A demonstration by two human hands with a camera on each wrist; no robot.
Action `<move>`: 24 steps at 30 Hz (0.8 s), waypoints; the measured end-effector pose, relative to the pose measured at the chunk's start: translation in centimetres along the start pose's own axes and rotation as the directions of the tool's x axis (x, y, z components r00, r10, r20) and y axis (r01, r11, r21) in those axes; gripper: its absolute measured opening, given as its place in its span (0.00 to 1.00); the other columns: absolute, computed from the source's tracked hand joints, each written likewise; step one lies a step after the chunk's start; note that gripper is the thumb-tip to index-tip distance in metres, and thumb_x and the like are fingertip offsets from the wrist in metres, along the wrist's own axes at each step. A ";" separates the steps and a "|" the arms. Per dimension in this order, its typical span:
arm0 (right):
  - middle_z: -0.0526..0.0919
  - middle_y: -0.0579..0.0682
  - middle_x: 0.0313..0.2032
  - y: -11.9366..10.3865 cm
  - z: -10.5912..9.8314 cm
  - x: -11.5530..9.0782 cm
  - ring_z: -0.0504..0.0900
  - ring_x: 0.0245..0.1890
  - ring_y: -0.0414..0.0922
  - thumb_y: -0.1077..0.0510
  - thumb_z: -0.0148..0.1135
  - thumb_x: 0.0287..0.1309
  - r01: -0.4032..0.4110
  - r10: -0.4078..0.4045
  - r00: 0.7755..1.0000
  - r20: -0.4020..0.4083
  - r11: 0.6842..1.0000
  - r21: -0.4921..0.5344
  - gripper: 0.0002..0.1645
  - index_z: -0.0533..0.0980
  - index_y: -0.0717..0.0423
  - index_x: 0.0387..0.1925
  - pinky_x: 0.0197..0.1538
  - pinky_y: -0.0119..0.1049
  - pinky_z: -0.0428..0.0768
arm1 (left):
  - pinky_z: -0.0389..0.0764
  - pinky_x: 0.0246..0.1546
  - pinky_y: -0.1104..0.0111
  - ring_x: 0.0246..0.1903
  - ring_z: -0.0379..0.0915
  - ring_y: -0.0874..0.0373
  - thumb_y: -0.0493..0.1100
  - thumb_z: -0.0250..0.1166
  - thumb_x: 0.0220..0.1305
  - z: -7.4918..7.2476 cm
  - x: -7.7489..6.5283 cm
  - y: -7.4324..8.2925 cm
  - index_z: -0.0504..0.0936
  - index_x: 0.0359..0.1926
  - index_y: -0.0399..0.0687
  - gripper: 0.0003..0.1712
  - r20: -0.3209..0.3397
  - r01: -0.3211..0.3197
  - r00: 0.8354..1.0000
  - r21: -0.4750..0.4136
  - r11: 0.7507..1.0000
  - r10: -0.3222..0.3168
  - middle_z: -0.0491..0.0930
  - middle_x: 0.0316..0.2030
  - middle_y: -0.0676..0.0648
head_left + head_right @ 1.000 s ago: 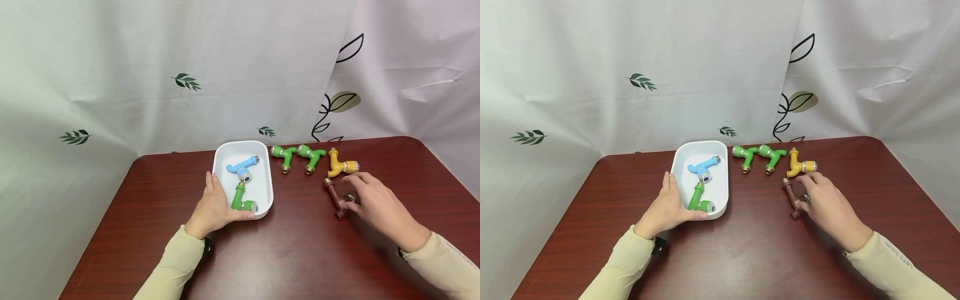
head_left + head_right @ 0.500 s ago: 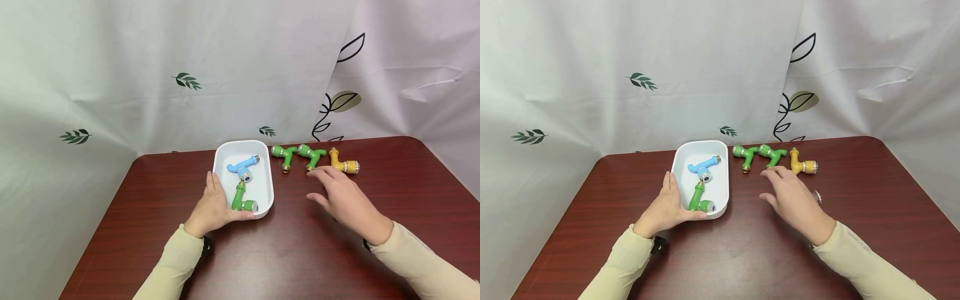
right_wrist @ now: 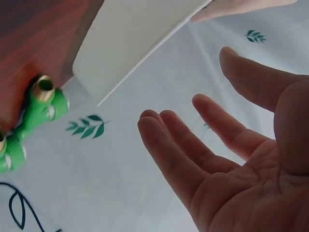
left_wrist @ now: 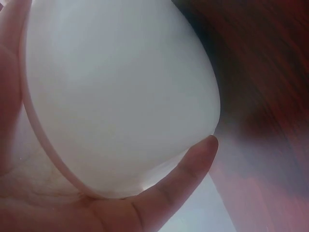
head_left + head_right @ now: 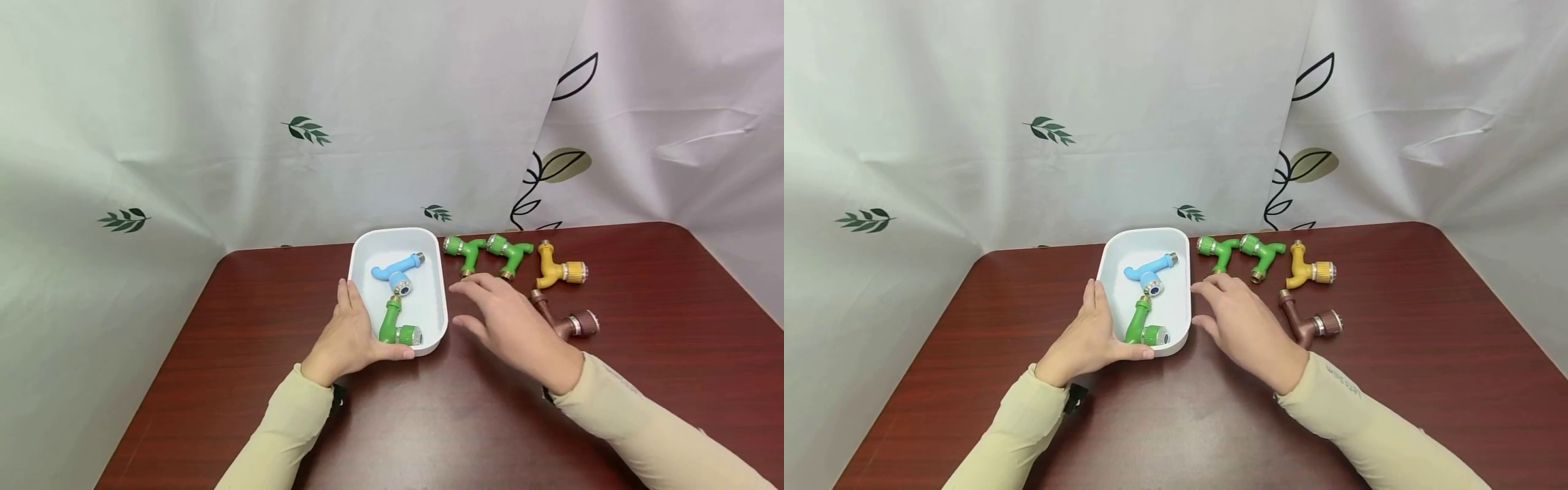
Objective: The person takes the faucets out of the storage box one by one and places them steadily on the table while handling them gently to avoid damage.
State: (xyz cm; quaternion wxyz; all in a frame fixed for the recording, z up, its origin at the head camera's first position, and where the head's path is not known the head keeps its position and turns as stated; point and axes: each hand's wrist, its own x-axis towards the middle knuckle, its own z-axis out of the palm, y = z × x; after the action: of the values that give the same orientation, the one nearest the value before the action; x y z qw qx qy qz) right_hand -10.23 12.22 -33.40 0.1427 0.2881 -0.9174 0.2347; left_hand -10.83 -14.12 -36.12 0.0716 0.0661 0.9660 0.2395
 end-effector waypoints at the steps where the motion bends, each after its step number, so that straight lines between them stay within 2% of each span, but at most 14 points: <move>1: 0.81 0.57 0.51 -0.2 0.2 0.2 0.80 0.52 0.54 0.59 0.76 0.55 0.007 -0.007 1.000 0.001 1.000 0.006 0.24 0.80 0.61 0.53 0.55 0.51 0.78 | 0.65 0.67 0.51 0.74 0.46 0.32 0.74 0.80 0.33 0.0 0.0 0.0 0.31 0.75 0.23 0.92 -0.002 0.000 1.000 0.001 1.000 0.000 0.30 0.76 0.27; 10: 0.83 0.56 0.50 -1.3 1.6 1.6 0.81 0.52 0.54 0.61 0.76 0.54 0.029 -0.030 0.999 0.029 0.999 0.033 0.24 0.80 0.62 0.52 0.56 0.49 0.78 | 0.67 0.66 0.51 0.72 0.50 0.29 0.74 0.80 0.33 0.0 -0.1 0.0 0.32 0.75 0.23 0.92 -0.011 -0.009 1.000 0.004 1.000 0.009 0.31 0.76 0.26; 14: 0.83 0.55 0.47 -1.5 2.1 2.2 0.82 0.49 0.51 0.60 0.76 0.54 0.044 -0.046 0.998 0.042 0.998 0.041 0.23 0.81 0.61 0.51 0.52 0.48 0.80 | 0.67 0.65 0.50 0.71 0.51 0.29 0.74 0.80 0.32 0.1 0.0 0.0 0.32 0.75 0.23 0.92 -0.016 -0.013 1.000 0.009 1.000 0.013 0.32 0.76 0.26; 24: 0.85 0.51 0.49 -1.6 3.1 3.6 0.82 0.50 0.47 0.59 0.75 0.55 0.126 -0.143 0.977 0.156 0.986 0.111 0.23 0.82 0.58 0.53 0.53 0.44 0.79 | 0.68 0.64 0.50 0.70 0.54 0.28 0.74 0.79 0.33 0.1 0.1 0.0 0.32 0.75 0.23 0.92 -0.013 -0.013 1.000 0.018 1.000 0.014 0.32 0.76 0.26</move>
State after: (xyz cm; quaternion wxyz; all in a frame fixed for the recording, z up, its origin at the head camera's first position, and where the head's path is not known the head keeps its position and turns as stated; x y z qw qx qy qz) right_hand -12.54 7.77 -34.02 0.0681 0.3745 -0.8914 0.2460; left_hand -10.90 -14.09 -36.23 0.0628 0.0716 0.9680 0.2320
